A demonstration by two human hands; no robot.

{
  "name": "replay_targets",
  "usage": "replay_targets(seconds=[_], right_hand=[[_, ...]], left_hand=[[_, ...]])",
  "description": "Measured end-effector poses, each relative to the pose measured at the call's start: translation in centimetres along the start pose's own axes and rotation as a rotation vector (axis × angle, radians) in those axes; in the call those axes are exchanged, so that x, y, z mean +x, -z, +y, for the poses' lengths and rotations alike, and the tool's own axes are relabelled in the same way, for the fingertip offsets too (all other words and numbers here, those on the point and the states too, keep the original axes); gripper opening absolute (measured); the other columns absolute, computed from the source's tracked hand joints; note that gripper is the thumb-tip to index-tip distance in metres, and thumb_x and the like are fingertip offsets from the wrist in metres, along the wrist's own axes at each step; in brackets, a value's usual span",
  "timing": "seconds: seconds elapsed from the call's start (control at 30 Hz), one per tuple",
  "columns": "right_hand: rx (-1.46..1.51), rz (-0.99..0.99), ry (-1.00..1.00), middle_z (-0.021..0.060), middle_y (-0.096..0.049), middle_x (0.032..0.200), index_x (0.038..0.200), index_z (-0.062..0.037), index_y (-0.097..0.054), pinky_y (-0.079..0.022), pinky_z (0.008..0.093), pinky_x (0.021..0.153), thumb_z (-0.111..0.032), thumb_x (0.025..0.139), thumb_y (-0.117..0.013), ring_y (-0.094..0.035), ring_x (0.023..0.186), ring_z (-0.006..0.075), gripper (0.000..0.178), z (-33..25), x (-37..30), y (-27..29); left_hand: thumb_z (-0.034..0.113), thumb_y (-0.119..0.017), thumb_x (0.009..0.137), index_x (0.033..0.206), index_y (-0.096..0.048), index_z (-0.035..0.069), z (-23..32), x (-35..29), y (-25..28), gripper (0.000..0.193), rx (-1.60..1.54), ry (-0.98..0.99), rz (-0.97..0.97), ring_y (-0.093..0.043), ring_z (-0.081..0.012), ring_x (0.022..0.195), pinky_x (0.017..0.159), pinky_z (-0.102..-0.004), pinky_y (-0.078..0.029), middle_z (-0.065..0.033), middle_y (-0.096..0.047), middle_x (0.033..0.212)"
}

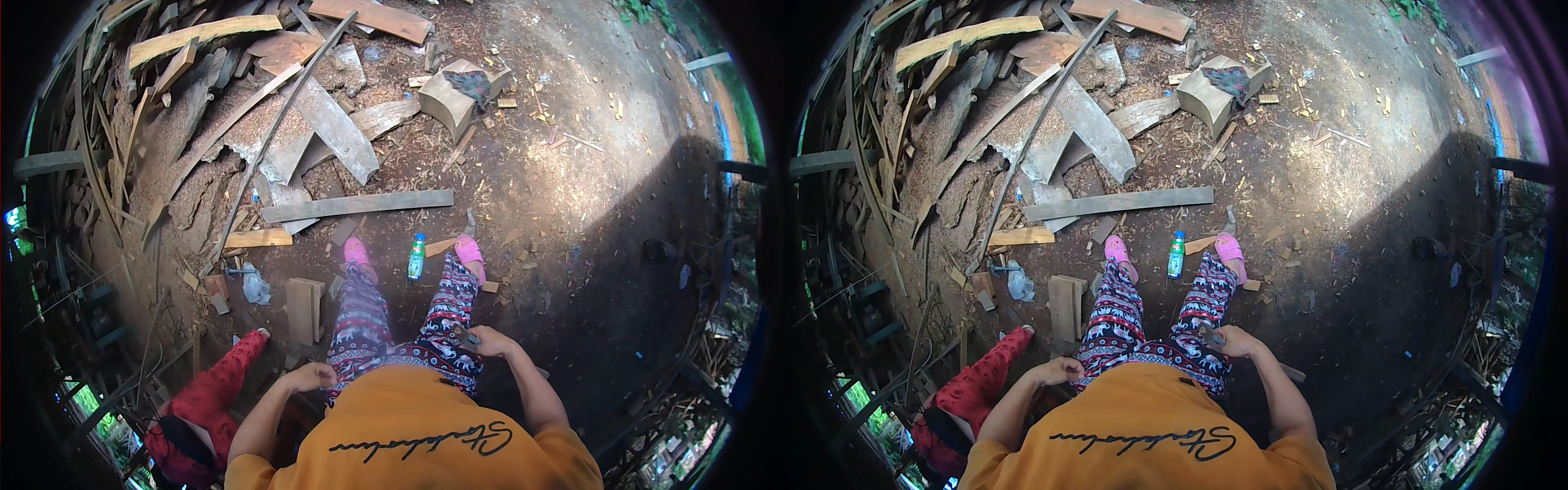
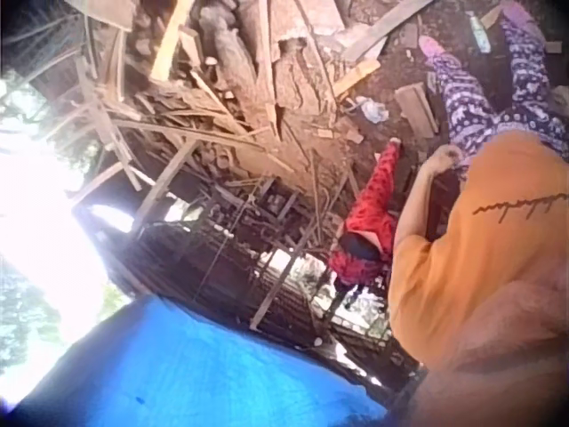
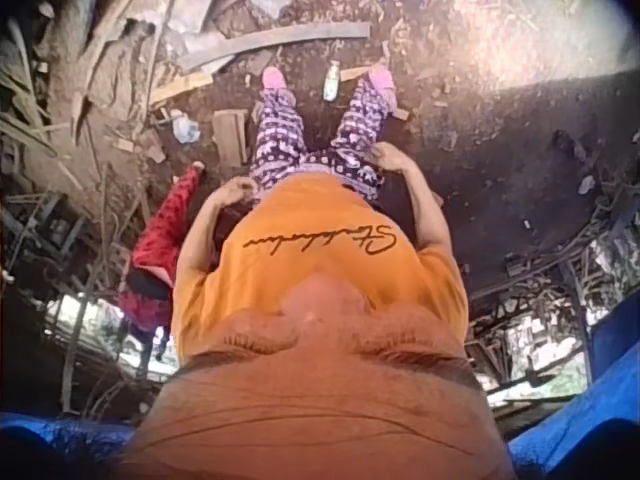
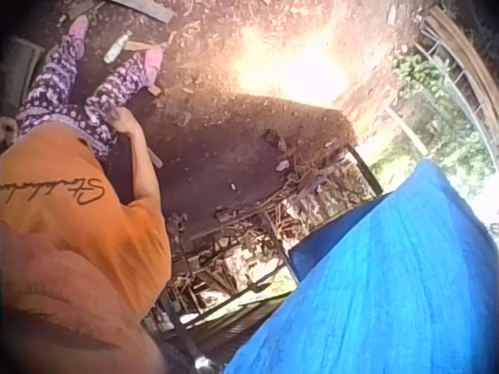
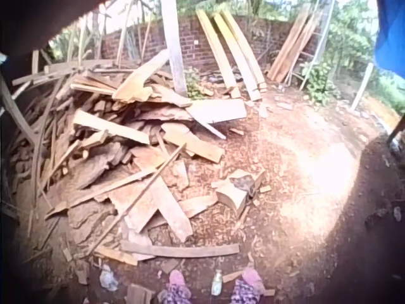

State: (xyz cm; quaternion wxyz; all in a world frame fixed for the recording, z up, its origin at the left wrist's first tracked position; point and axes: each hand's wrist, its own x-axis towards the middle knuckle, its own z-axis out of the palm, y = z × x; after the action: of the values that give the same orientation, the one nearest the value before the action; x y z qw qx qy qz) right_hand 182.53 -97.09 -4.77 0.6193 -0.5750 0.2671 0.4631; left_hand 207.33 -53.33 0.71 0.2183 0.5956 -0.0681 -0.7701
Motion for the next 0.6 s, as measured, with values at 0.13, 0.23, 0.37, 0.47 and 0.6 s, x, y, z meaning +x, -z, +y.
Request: replay_targets(seconds=[0.13, 0.23, 0.37, 0.47, 0.6], right_hand=[[-0.133, 0.118, 0.161, 0.0132, -0.069, 0.077, 0.095, -0.0047, -0.068, -0.05, 0.0354, 0.068, -0.018, 0.078, -0.07, -0.065, 0.069, 0.0207, 0.022, 1.2, 1.7, -9.0], [-0.149, 0.225, 0.009, 0.0154, -0.069, 0.08, 0.093, -0.005, -0.069, -0.05, 0.0361, 0.069, -0.035, 0.08, -0.075, -0.068, 0.074, 0.0254, 0.033, 1.3, 4.0, -13.6], [-0.147, 0.34, -0.019, 0.0184, -0.069, 0.081, 0.093, -0.002, -0.069, -0.05, 0.0399, 0.072, -0.038, 0.083, -0.072, -0.069, 0.079, 0.0327, 0.038, 0.1, 6.5, -16.8], [-0.027, 0.421, -0.151, 0.0202, -0.068, 0.081, 0.094, 0.0002, -0.068, -0.05, 0.0417, 0.074, -0.037, 0.085, -0.07, -0.068, 0.081, 0.0355, 0.038, 0.1, 8.9, -17.7], [0.048, 0.557, -0.102, 0.0201, -0.068, 0.079, 0.094, 0.0002, -0.067, -0.05, 0.0421, 0.075, -0.032, 0.087, -0.067, -0.068, 0.082, 0.036, 0.033, 1.6, 11.7, -19.8]], left_hand=[[0.021, -0.068, 0.089, 0.097, -0.069, 0.007, -1.2, -1.2, 7.2, 0.016, -0.021, 0.185, -0.214, -0.055, -0.0096, 0.08, 0.076, -0.0255, -0.045, 0.0029, -0.063, 0.085], [0.043, -0.068, 0.088, 0.101, -0.069, 0.017, -3.4, -0.3, 10.4, 0.029, -0.075, 0.419, -0.022, -0.056, -0.0089, 0.078, 0.073, -0.0228, -0.043, 0.0043, -0.062, 0.082], [0.046, -0.065, 0.088, 0.096, -0.069, 0.009, -13.9, 2.4, 13.7, 0.038, 0.058, 0.503, 0.143, -0.063, -0.019, 0.076, 0.069, -0.0332, -0.051, -0.0048, -0.066, 0.084], [0.042, -0.063, 0.089, 0.093, -0.07, 0.004, -16.6, 4.1, 14.5, 0.039, 0.213, 0.53, 0.212, -0.066, -0.0256, 0.076, 0.069, -0.0385, -0.054, -0.0123, -0.068, 0.086], [0.037, -0.063, 0.088, 0.094, -0.072, 0.004, -22.4, 2.9, 15.6, 0.035, 0.387, 0.427, 0.351, -0.069, -0.0281, 0.077, 0.07, -0.0393, -0.054, -0.0179, -0.07, 0.086]])
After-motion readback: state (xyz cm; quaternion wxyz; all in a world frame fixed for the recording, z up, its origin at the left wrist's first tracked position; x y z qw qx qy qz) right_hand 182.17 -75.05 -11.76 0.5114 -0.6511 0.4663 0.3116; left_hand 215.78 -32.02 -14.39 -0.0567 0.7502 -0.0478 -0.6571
